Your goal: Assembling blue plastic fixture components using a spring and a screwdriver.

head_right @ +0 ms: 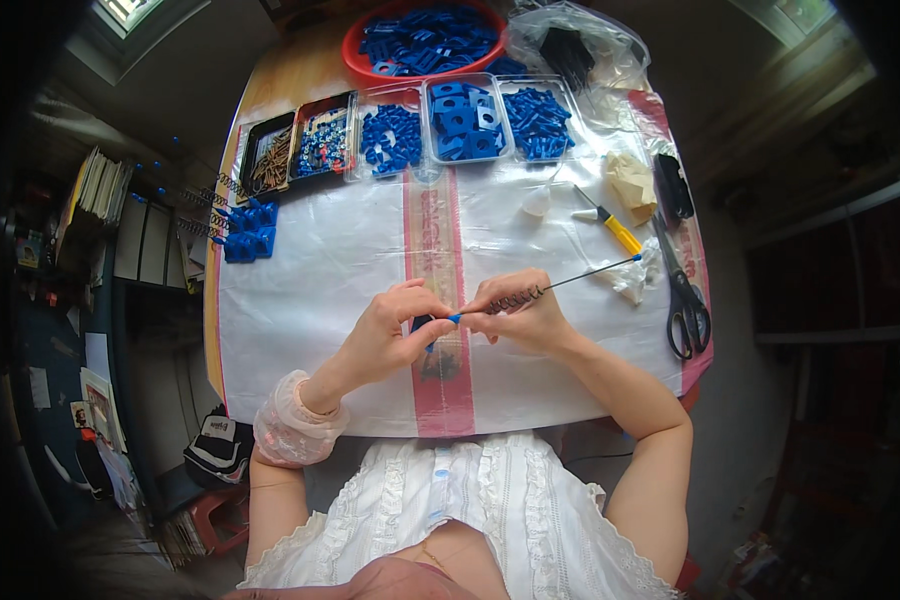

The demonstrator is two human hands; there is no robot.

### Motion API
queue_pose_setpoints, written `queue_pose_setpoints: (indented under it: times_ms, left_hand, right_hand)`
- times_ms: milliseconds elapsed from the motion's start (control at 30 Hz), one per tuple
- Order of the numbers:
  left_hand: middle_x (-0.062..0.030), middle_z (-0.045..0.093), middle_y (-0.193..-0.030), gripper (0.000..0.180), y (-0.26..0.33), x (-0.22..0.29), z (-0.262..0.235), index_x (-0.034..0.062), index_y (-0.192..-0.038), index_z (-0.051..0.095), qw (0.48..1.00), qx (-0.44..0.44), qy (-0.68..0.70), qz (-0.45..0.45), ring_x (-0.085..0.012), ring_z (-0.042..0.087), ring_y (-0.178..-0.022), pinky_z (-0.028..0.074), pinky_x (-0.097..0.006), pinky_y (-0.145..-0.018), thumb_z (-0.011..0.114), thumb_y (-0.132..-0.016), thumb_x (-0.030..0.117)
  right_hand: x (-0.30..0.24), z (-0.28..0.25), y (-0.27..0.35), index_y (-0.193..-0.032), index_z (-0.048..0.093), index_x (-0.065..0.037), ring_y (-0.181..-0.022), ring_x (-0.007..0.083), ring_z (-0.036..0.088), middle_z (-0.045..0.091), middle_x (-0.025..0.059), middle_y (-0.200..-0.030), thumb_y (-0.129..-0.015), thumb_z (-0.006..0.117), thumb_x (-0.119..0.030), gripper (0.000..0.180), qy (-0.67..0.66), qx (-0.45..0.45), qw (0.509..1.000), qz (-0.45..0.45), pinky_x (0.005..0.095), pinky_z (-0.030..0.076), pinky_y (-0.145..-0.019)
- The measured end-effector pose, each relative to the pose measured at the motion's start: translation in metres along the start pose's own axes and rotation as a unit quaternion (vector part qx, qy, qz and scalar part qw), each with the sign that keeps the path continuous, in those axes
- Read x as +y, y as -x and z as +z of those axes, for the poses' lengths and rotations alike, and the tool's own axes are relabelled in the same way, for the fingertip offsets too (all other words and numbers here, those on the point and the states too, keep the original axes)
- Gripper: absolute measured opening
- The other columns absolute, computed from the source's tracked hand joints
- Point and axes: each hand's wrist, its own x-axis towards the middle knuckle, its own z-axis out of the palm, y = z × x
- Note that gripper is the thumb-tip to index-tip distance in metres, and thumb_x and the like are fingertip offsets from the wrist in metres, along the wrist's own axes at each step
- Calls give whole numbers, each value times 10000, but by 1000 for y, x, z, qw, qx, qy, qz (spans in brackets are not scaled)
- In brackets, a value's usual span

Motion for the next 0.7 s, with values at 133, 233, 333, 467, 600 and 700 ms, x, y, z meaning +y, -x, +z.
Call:
queue_pose_setpoints:
  times_ms: [133,233,333,467,600,700]
  left_hand:
    - [-84,676,-801,108,-2,6,-2,15,-936,748,999,-8,26,-43,-221,584,-720,478,-357,-810,724,-912,118]
    - [-54,643,-770,106,0,2,0,26,-960,760,998,4,51,-43,-160,522,-696,410,-308,-663,729,-913,115]
    - [-34,627,-765,111,0,0,0,37,-983,769,996,-7,64,-57,-126,496,-694,387,-290,-632,726,-920,118]
    - [-35,633,-774,115,-1,2,-1,36,-984,770,995,-20,76,-69,-123,501,-705,397,-289,-642,718,-927,121]
    - [-75,672,-798,133,-2,3,-2,17,-966,762,995,-11,58,-75,-161,564,-705,440,-309,-654,714,-930,135]
    - [-53,674,-813,122,-2,1,-5,3,-973,761,995,-10,47,-89,-126,575,-727,457,-282,-689,702,-932,101]
  right_hand:
    - [-1,-2,0,-880,778,42,-581,111,658,708,90,-754,-834,798,25,53,-25,-14,1000,-10,227,521,-487]
    - [-5,-1,-1,-875,776,47,-574,114,658,707,88,-750,-832,797,33,49,-26,-5,1000,8,224,516,-481]
    - [-2,-3,-2,-871,774,50,-567,114,656,709,87,-752,-831,798,34,49,-20,-11,1000,17,224,516,-481]
    - [-3,-3,-1,-793,736,69,-551,138,654,698,137,-724,-826,772,78,49,-28,-3,999,18,257,526,-447]
    - [-3,-5,-3,-891,765,46,-614,115,668,717,95,-777,-823,799,40,77,-26,-19,999,31,240,542,-517]
    - [-10,-9,-6,-1051,753,43,-715,120,684,724,97,-839,-807,815,35,252,-8,-16,999,38,248,569,-606]
